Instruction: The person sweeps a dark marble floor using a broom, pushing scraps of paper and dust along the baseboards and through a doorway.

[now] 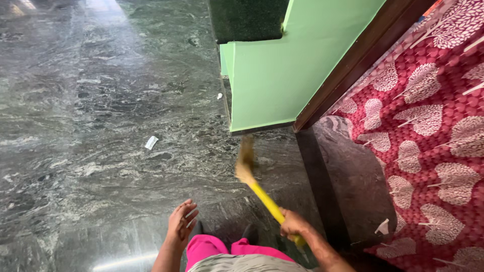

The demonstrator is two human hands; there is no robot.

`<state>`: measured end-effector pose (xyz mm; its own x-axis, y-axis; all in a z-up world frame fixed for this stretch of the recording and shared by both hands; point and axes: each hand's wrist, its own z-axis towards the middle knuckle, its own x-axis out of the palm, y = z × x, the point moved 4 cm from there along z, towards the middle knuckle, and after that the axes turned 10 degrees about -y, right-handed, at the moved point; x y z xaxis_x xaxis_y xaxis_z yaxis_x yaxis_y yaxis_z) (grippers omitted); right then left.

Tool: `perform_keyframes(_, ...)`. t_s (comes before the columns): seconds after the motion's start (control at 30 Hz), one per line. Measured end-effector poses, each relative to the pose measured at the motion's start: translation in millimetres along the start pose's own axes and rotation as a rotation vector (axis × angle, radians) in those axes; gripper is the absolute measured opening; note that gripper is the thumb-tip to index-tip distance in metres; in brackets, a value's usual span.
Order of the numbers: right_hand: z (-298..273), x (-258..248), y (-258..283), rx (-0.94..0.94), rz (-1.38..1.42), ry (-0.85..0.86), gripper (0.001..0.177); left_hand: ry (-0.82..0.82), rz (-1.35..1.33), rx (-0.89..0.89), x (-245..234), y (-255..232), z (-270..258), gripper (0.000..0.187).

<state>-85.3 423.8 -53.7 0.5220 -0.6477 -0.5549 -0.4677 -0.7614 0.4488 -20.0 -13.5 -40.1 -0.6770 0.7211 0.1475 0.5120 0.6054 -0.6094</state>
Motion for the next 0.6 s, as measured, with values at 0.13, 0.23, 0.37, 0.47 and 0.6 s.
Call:
perform_keyframes(0.13,3,-20,3,0.010,0.270,0.133,0.106,0.031,0.002,0.015,10,-5,2,0.046)
perform_keyframes(0.23,-7,-55,-16,0.003,0.424,0.133,0.105,0.032,0.017,0.030,12,-7,6,0.046)
perform_keyframes(0.37,-19,-98,-46,0.066,0.551,-0.016,0.098,0.032,0.018,0.002,11,-3,14,0.045)
perform_keyframes(0.47,-24,-120,-64,0.182,0.618,-0.165,0.084,0.024,0.028,-0.007,8,3,16,0.044)
perform_keyframes(0.6,-16,-127,-63,0.223,0.624,-0.267,0.052,0.029,-0.013,0.009,1,2,10,0.045)
